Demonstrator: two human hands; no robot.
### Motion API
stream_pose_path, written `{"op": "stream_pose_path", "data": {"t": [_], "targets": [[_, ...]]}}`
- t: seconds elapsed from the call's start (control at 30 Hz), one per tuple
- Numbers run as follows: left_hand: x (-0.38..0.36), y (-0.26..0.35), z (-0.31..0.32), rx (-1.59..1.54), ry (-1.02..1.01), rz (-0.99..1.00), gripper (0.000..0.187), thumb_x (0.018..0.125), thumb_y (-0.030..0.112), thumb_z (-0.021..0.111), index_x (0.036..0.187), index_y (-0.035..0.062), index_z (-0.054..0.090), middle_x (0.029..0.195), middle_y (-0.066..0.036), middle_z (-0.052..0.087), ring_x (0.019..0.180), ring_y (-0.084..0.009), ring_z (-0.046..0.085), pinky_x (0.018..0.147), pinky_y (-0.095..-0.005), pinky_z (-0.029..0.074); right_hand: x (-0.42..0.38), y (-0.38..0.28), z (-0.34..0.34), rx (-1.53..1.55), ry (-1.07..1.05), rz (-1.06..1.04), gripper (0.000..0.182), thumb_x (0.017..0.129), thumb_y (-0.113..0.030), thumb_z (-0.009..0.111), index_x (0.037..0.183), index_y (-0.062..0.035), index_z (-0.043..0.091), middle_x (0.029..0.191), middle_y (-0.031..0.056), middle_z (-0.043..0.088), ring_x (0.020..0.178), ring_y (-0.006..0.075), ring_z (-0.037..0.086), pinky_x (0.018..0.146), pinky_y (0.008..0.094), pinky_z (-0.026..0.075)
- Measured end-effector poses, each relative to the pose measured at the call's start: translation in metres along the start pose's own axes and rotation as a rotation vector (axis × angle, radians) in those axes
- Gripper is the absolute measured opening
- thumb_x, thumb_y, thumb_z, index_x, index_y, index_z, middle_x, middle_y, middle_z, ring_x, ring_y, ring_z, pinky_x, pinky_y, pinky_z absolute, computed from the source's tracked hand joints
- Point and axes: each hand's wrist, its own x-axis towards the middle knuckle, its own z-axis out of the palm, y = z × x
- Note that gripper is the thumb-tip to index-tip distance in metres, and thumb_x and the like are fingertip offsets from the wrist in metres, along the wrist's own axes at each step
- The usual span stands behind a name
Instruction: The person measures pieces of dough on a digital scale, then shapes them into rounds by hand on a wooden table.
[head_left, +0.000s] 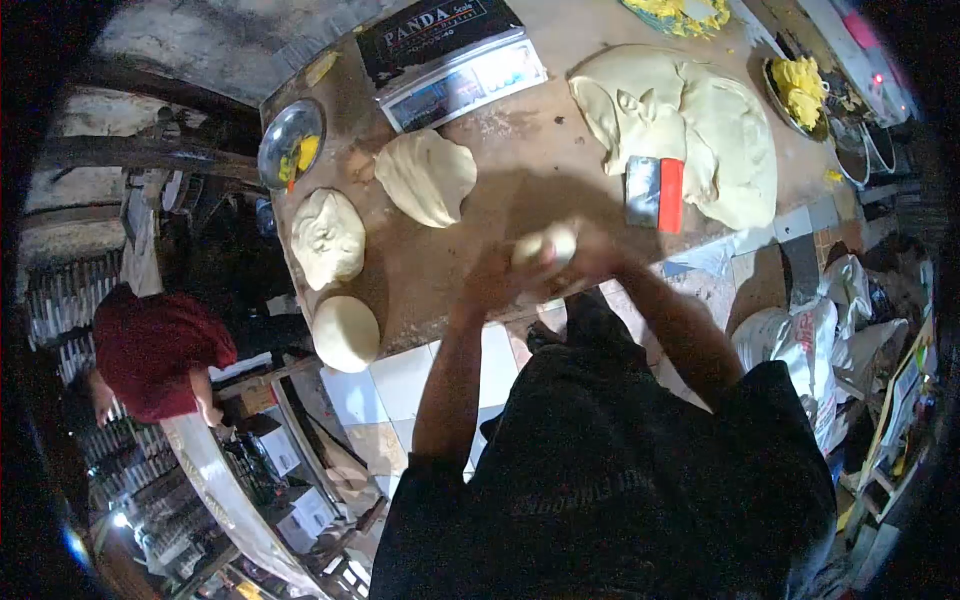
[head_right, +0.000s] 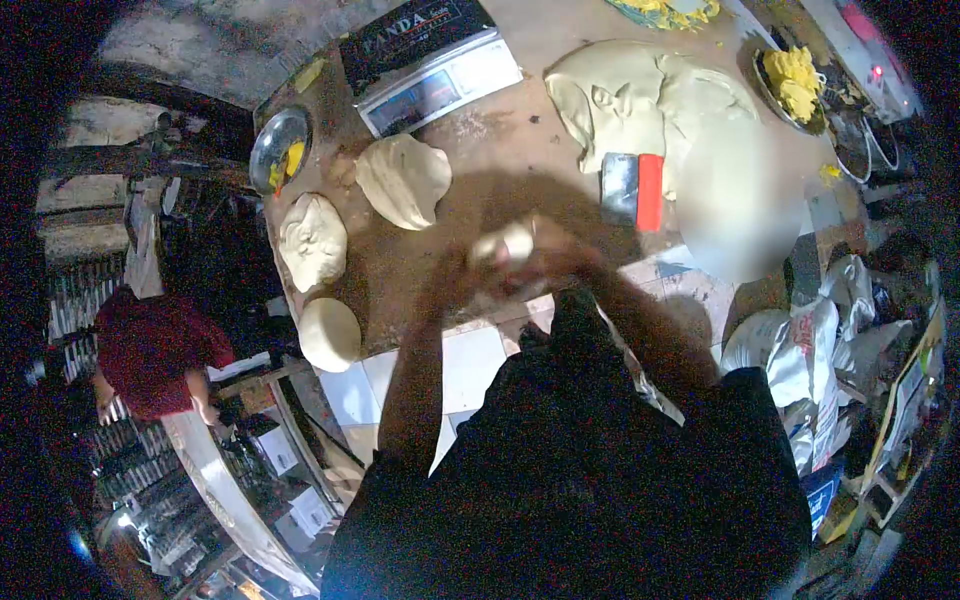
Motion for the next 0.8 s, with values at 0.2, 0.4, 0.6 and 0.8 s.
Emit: {"op": "stream_pose_path", "data": {"t": [0.2, 0.4, 0.6, 0.8], "targets": [[0.001, 0.013, 0.023, 0.222, 0.199, 0.436, 0.046, 0.072, 0.039, 0.075, 0.097, 0.0014, 0.066, 0.095, -0.016, 0.066, 0.087, -0.0303, 0.064, 0.079, -0.0407, 0.05, -0.038, -0.06, -0.004, -0.367, 0.198, -0.52, 0.047, 0.054, -0.025, 0.083, 0.093, -0.0044, 0.064, 0.086, 0.0115, 0.066, 0.08, 0.0243, 0.064, 0.074, 0.0352, 0.051], [0.016, -0.048, 0.066, 0.581, 0.014, 0.362, 0.054, 0.07, 0.034, 0.077, 0.11, 0.0021, 0.061, 0.103, -0.019, 0.062, 0.102, -0.0365, 0.056, 0.094, -0.048, 0.04, -0.048, 0.012, 0.009, 0.107, 0.02, -0.002, 0.062, 0.058, -0.036, 0.082, 0.107, -0.0062, 0.059, 0.108, 0.018, 0.059, 0.104, 0.0325, 0.057, 0.091, 0.0404, 0.043], [0.153, -0.019, -0.09, 0.499, 0.53, 0.228, 0.037, 0.087, 0.028, 0.06, 0.112, 0.0009, 0.059, 0.104, -0.016, 0.065, 0.09, -0.0327, 0.062, 0.076, -0.0418, 0.05, 0.115, 0.062, -0.132, -0.693, 0.483, -0.114, 0.043, 0.088, -0.032, 0.062, 0.124, -0.0102, 0.053, 0.125, 0.0124, 0.055, 0.106, 0.0302, 0.056, 0.089, 0.0405, 0.046], [0.149, 0.017, -0.063, 0.314, 0.366, -0.015, 0.077, 0.058, 0.037, 0.083, 0.123, 0.0088, 0.054, 0.114, -0.015, 0.063, 0.104, -0.0308, 0.061, 0.087, -0.0419, 0.049, 0.147, 0.075, -0.117, -0.33, -0.128, -0.118, 0.032, 0.089, -0.028, 0.06, 0.115, -0.01, 0.059, 0.11, 0.0097, 0.062, 0.095, 0.0255, 0.058, 0.085, 0.0407, 0.047]]}}
